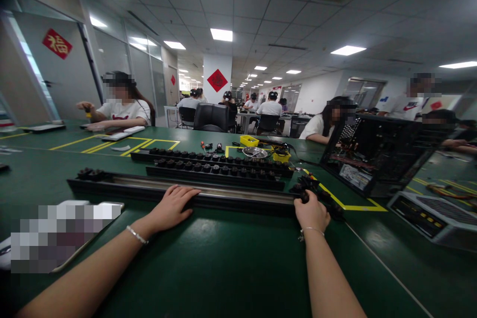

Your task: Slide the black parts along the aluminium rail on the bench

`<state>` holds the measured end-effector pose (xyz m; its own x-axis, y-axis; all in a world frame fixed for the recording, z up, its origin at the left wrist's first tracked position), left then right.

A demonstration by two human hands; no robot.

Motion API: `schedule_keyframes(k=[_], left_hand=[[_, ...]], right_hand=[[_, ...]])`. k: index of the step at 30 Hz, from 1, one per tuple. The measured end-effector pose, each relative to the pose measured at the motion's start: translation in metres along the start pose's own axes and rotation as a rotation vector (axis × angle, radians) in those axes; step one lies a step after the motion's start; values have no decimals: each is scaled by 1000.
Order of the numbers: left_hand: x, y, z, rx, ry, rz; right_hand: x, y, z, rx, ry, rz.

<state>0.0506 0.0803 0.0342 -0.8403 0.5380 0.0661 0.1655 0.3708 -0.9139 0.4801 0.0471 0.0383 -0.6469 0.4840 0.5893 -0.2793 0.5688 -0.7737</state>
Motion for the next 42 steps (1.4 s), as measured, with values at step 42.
schedule_keyframes(k=[42], left_hand=[[0, 0, 0, 1, 1, -5]], right_hand=[[-12, -4, -7, -32, 30, -60]])
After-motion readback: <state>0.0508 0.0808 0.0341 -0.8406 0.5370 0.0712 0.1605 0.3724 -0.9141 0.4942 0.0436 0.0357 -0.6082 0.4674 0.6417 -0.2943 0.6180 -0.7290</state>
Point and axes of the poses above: each hand's wrist, its own z-axis away from the middle knuckle, its own y-axis out of the palm, x = y × z, the point moved 10 cm from there along -z, towards the middle knuckle, and after that the axes turned 8 degrees about -z, right-handed, at the moved point
